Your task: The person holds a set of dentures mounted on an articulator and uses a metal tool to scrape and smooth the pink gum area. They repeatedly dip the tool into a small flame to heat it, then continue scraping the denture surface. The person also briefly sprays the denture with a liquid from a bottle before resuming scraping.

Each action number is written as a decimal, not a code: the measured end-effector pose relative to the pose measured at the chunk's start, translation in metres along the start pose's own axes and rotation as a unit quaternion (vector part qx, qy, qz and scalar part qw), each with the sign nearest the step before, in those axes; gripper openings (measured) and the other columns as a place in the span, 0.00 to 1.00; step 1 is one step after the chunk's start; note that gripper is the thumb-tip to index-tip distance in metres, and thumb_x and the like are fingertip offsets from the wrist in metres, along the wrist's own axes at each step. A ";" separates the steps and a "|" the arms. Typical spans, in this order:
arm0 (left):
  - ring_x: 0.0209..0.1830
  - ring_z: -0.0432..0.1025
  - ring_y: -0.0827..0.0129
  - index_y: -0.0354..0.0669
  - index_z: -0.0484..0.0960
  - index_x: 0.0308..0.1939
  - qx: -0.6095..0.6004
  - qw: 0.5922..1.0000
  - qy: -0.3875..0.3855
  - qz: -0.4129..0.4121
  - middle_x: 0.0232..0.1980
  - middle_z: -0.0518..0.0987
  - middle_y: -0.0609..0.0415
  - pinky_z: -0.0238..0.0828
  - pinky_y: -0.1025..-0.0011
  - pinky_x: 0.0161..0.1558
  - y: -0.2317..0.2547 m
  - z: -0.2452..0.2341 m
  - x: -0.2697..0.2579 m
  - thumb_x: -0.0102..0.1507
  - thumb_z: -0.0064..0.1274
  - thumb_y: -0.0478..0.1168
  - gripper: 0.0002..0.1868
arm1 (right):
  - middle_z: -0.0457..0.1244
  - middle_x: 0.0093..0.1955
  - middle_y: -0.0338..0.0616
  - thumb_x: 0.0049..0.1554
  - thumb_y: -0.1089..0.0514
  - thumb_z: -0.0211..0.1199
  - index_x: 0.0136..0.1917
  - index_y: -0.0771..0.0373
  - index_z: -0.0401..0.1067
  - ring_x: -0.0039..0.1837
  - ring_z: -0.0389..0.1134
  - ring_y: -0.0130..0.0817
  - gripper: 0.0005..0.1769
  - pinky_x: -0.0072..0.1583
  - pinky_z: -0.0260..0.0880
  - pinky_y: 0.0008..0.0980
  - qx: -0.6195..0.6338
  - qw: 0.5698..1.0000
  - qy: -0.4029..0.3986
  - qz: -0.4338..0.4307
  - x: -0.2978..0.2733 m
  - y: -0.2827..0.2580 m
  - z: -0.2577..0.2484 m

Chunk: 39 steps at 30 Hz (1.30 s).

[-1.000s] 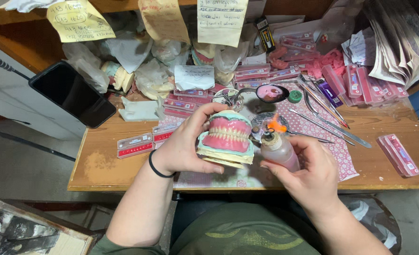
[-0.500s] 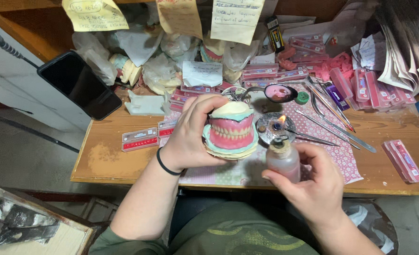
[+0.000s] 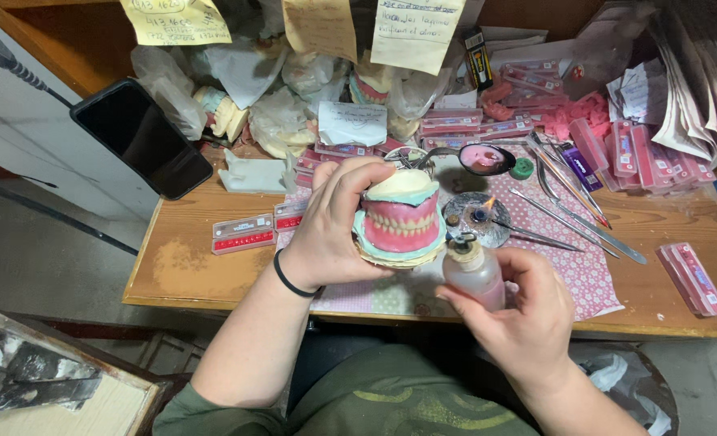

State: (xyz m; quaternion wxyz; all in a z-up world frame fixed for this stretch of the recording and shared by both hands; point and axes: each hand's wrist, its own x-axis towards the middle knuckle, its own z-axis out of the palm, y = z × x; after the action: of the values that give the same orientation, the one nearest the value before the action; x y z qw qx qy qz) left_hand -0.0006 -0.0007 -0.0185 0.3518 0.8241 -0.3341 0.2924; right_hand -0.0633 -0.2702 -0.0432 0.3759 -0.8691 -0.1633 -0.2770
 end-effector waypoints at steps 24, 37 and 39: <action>0.74 0.68 0.44 0.42 0.56 0.72 -0.139 0.989 0.057 0.001 0.72 0.68 0.33 0.67 0.52 0.76 0.011 0.003 -0.023 0.54 0.76 0.51 0.53 | 0.69 0.49 0.39 0.42 0.41 0.83 0.56 0.60 0.72 0.47 0.69 0.35 0.37 0.49 0.67 0.33 -0.009 0.999 -0.023 0.025 0.002 -0.001 0.003; 0.71 0.74 0.56 0.45 0.66 0.70 0.112 0.988 0.095 -0.039 0.71 0.75 0.48 0.55 0.54 0.63 0.012 0.007 -0.029 0.54 0.71 0.68 0.52 | 0.67 0.46 0.42 0.42 0.39 0.83 0.54 0.65 0.69 0.44 0.66 0.39 0.39 0.50 0.65 0.36 0.006 0.998 -0.013 -0.058 -0.001 -0.023 0.013; 0.71 0.74 0.56 0.46 0.66 0.71 0.121 0.988 0.092 -0.038 0.70 0.76 0.47 0.53 0.54 0.65 0.012 0.006 -0.028 0.55 0.72 0.64 0.50 | 0.66 0.46 0.44 0.44 0.41 0.83 0.52 0.65 0.68 0.46 0.67 0.43 0.36 0.53 0.65 0.40 -0.002 0.998 -0.014 -0.067 0.004 -0.026 0.014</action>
State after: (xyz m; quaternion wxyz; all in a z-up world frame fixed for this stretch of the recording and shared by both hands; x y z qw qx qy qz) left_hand -0.0257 -0.0021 -0.0376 0.2897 0.8423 -0.2310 0.3913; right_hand -0.0682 -0.2427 -0.0342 0.3527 -0.8608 -0.2258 -0.2892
